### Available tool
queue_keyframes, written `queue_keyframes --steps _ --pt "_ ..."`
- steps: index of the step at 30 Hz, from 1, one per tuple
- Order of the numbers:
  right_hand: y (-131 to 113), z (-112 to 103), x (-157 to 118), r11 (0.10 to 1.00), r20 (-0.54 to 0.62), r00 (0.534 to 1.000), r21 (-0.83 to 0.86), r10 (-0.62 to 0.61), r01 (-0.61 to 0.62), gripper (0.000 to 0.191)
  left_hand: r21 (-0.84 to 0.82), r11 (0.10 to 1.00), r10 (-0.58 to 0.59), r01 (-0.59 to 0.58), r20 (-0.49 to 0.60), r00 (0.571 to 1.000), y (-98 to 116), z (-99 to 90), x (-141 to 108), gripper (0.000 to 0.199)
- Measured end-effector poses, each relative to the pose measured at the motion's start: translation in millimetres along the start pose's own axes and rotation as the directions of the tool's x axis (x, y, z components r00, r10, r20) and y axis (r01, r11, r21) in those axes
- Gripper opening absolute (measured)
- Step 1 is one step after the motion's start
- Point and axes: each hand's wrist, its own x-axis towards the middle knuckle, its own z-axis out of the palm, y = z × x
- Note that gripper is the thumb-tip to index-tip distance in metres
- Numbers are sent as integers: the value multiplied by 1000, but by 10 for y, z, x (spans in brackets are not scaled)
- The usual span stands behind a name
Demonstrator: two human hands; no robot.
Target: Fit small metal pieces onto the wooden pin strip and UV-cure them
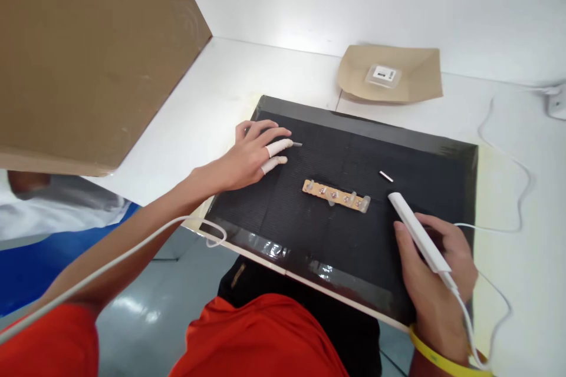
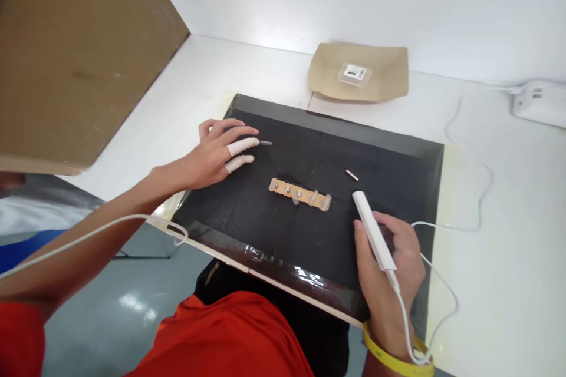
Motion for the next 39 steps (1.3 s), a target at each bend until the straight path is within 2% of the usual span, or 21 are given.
queue_keyframes --steps 3,6,10,12,13,19,23,27,30,35,39 --pt "45 10 6 1000 -3 1000 -10 -21 21 36 -56 998 -24 29 88 996 -107 -83 87 38" --pt "73 17 13 999 -3 1000 -14 -28 28 37 -20 1000 9 -5 244 970 -254 -169 325 52" --pt "66 21 17 1000 -5 1000 -15 -27 27 39 -39 989 145 -144 473 869 -409 -263 741 59" --pt "61 23 18 999 -5 999 -10 -40 40 40 -59 978 201 -202 548 812 -438 -288 911 56" --pt "61 24 18 999 -4 999 -7 -48 48 40 -71 973 221 -219 563 797 -441 -294 976 54" --pt "77 25 14 998 2 998 11 -65 65 38 -114 951 302 -286 528 794 -410 -256 1141 46" --pt "70 15 9 997 6 997 24 -76 76 36 -134 943 327 -303 525 786 -472 -181 1188 43" --pt "72 7 5 996 6 996 15 -86 86 34 -162 938 344 -305 509 789 -539 -111 1235 26" --pt "72 5 3 996 10 996 10 -89 89 33 -220 935 350 -277 466 813 -560 -84 1226 15" --pt "38 -2 -2 997 16 996 5 -83 83 33 -269 939 312 -215 399 862 -615 -59 1115 25" --pt "15 -9 -3 997 24 996 13 -80 80 34 -229 942 318 -244 390 864 -647 -88 1032 35"
